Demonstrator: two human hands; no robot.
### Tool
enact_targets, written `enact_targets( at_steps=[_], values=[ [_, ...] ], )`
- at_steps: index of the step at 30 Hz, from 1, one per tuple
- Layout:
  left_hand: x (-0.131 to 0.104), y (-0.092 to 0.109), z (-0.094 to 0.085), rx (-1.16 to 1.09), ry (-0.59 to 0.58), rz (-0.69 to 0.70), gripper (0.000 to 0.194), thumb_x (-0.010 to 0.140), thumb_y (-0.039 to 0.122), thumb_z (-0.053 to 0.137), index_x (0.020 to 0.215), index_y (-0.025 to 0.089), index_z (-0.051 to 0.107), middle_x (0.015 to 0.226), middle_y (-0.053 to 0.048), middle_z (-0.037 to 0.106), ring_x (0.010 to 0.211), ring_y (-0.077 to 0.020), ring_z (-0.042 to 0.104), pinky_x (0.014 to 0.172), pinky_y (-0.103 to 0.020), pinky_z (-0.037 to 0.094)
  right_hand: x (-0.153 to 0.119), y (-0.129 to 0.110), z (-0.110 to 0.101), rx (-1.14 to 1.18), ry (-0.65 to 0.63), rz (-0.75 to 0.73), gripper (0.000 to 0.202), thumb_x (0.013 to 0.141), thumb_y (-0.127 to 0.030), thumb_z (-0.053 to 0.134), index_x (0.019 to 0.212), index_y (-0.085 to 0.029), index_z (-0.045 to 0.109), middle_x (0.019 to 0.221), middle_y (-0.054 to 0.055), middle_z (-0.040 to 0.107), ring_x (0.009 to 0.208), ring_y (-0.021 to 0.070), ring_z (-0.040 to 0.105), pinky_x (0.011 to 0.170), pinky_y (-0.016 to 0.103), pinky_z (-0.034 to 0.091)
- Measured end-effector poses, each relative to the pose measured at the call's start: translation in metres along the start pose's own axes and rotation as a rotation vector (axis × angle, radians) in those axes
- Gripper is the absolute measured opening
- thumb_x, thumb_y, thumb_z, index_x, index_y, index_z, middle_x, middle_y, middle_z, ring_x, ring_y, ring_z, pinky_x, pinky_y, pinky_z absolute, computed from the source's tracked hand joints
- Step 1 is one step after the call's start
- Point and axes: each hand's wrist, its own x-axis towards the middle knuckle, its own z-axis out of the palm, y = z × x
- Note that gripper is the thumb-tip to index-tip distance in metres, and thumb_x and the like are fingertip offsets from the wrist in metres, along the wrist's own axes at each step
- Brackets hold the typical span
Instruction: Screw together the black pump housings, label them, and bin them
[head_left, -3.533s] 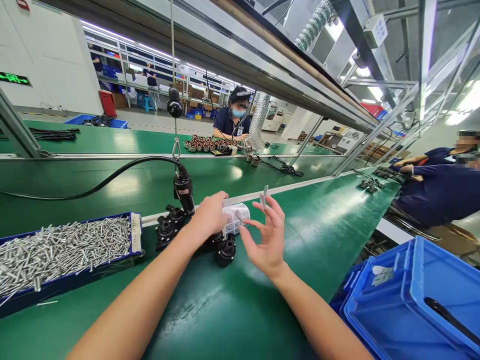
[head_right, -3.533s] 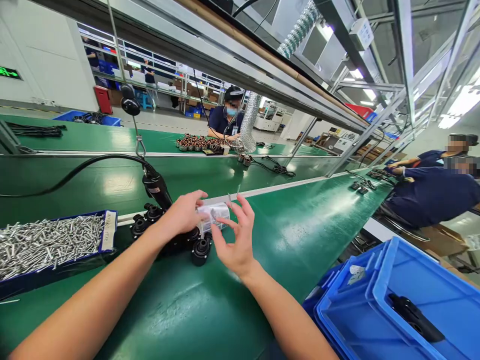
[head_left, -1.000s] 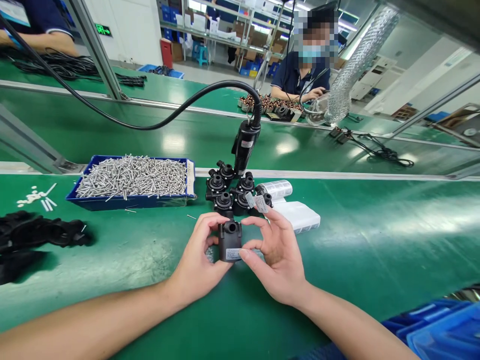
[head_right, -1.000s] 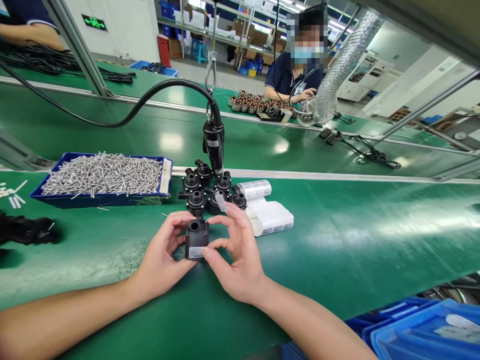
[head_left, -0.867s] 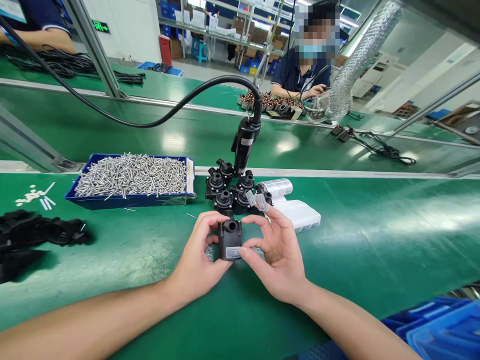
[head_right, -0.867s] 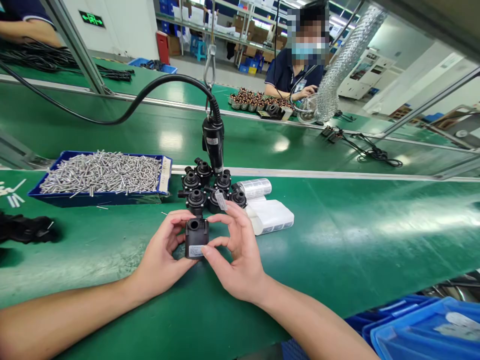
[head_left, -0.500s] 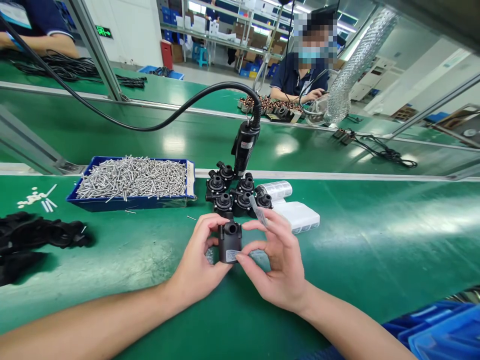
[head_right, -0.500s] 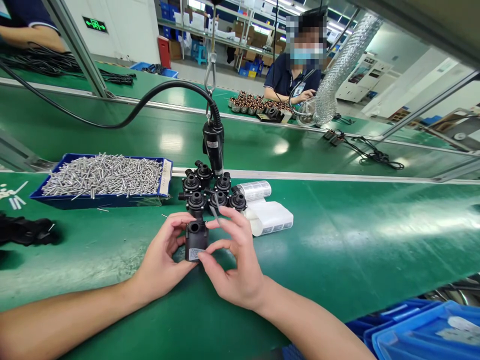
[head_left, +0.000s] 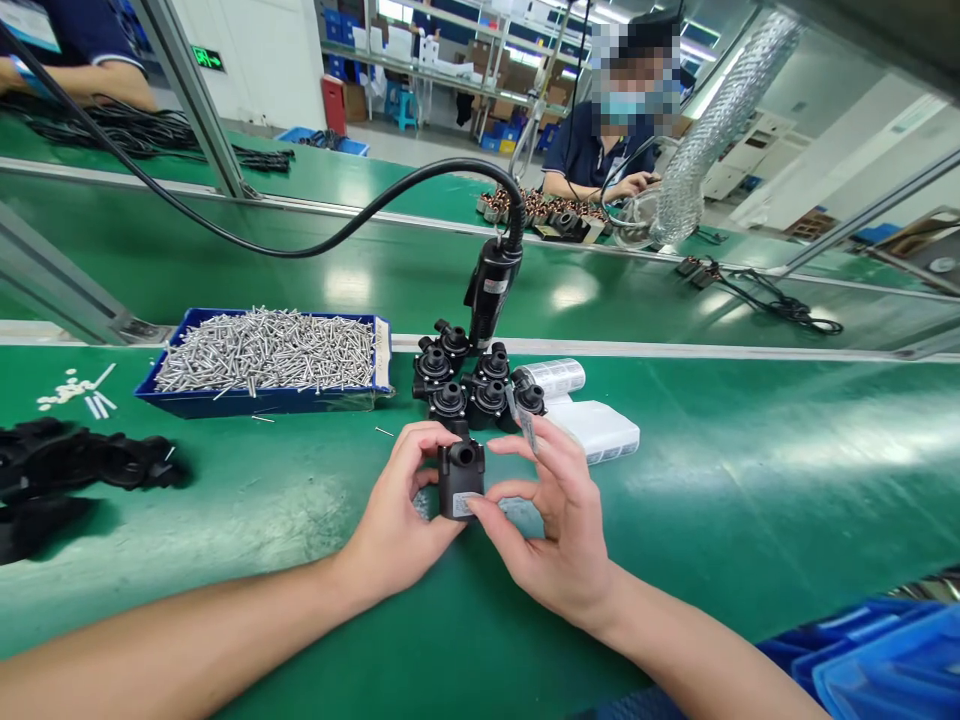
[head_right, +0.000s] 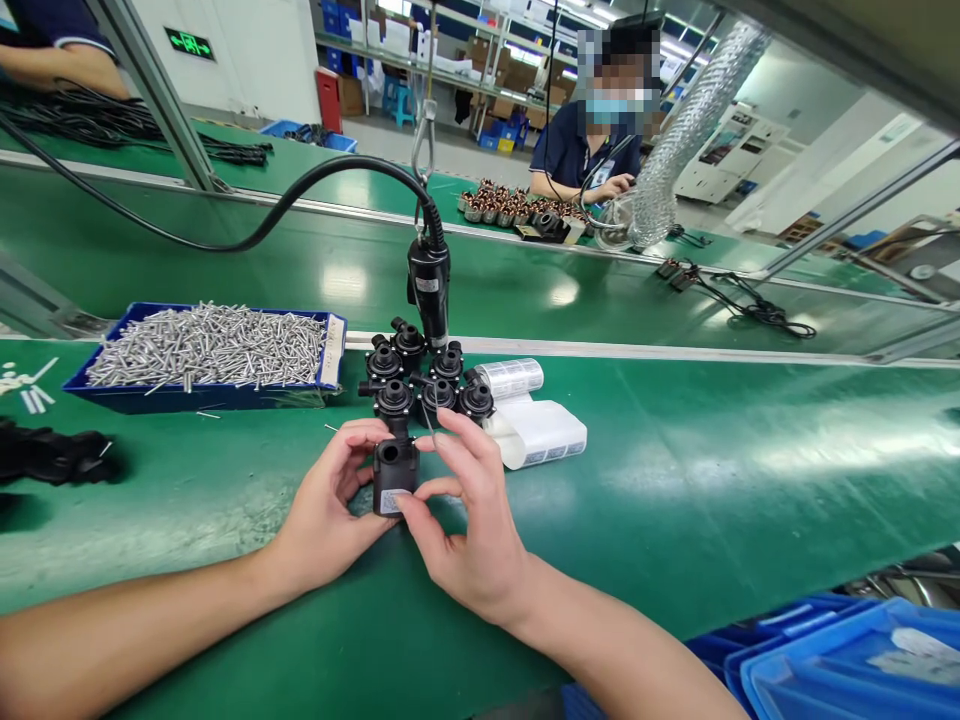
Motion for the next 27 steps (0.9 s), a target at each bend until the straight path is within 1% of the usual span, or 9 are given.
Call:
enact_targets(
  at_steps=[4,11,14,17,20,23,27],
  values=[
    [0.001,-0.001,0.0,-0.014,-0.006,-0.004,0.04,0.086,0.02,0.081,0.119,0.029,0.059,0.129,-0.005,0.052,0.119,-0.02,0.059,0.09,-0.027,0.059,0.0,0.0,0.0,-0.001,0.008,0.003,0.094,0.09,0.006,0.07,0.162,-0.042,0.035,0.162,0.01,0.037,0.126,0.0229,0.065,0.07,0.027,0.073],
    [0.003,-0.001,-0.001,-0.06,0.009,-0.005,0.043,0.084,0.02,0.084,0.119,0.026,0.061,0.13,-0.007,0.053,0.119,-0.0218,0.06,0.089,-0.028,0.06,0.002,-0.002,0.0,-0.03,0.001,0.011,0.091,0.092,0.003,0.07,0.162,-0.043,0.034,0.161,0.012,0.038,0.125,0.023,0.065,0.073,0.028,0.074],
    [0.003,0.0,-0.001,-0.085,0.015,-0.016,0.044,0.082,0.019,0.085,0.118,0.027,0.061,0.13,-0.006,0.054,0.117,-0.0207,0.061,0.089,-0.027,0.06,0.001,0.002,0.0,-0.036,0.007,0.035,0.087,0.094,-0.002,0.071,0.161,-0.043,0.034,0.16,0.012,0.04,0.122,0.0232,0.065,0.068,0.027,0.072],
    [0.003,0.001,-0.002,-0.138,0.02,-0.041,0.048,0.08,0.017,0.087,0.119,0.027,0.06,0.129,-0.006,0.056,0.115,-0.0203,0.062,0.089,-0.027,0.06,0.002,0.008,-0.001,-0.003,0.014,0.135,0.081,0.095,-0.013,0.074,0.161,-0.04,0.035,0.158,0.014,0.041,0.12,0.0249,0.064,0.062,0.027,0.068],
    [0.003,0.001,-0.002,-0.184,0.02,-0.064,0.051,0.078,0.016,0.088,0.119,0.026,0.059,0.126,-0.006,0.057,0.115,-0.0208,0.063,0.088,-0.028,0.061,0.004,0.015,-0.003,0.034,-0.017,0.191,0.076,0.098,-0.018,0.07,0.161,-0.038,0.034,0.158,0.015,0.039,0.121,0.0258,0.061,0.069,0.032,0.069],
    [0.004,0.001,-0.001,-0.183,0.021,-0.061,0.051,0.078,0.015,0.087,0.119,0.027,0.059,0.127,-0.005,0.056,0.115,-0.0201,0.062,0.088,-0.026,0.06,0.006,0.018,-0.005,0.055,-0.047,0.167,0.074,0.099,-0.018,0.066,0.162,-0.038,0.033,0.159,0.014,0.036,0.123,0.0254,0.06,0.076,0.035,0.069],
    [0.003,0.002,-0.002,-0.116,0.024,-0.026,0.048,0.08,0.014,0.082,0.12,0.028,0.06,0.128,-0.005,0.053,0.116,-0.0199,0.061,0.089,-0.026,0.06,0.007,0.016,-0.006,0.06,-0.036,0.134,0.072,0.1,-0.018,0.063,0.162,-0.038,0.032,0.16,0.014,0.035,0.123,0.0254,0.059,0.079,0.036,0.068]
  ],
)
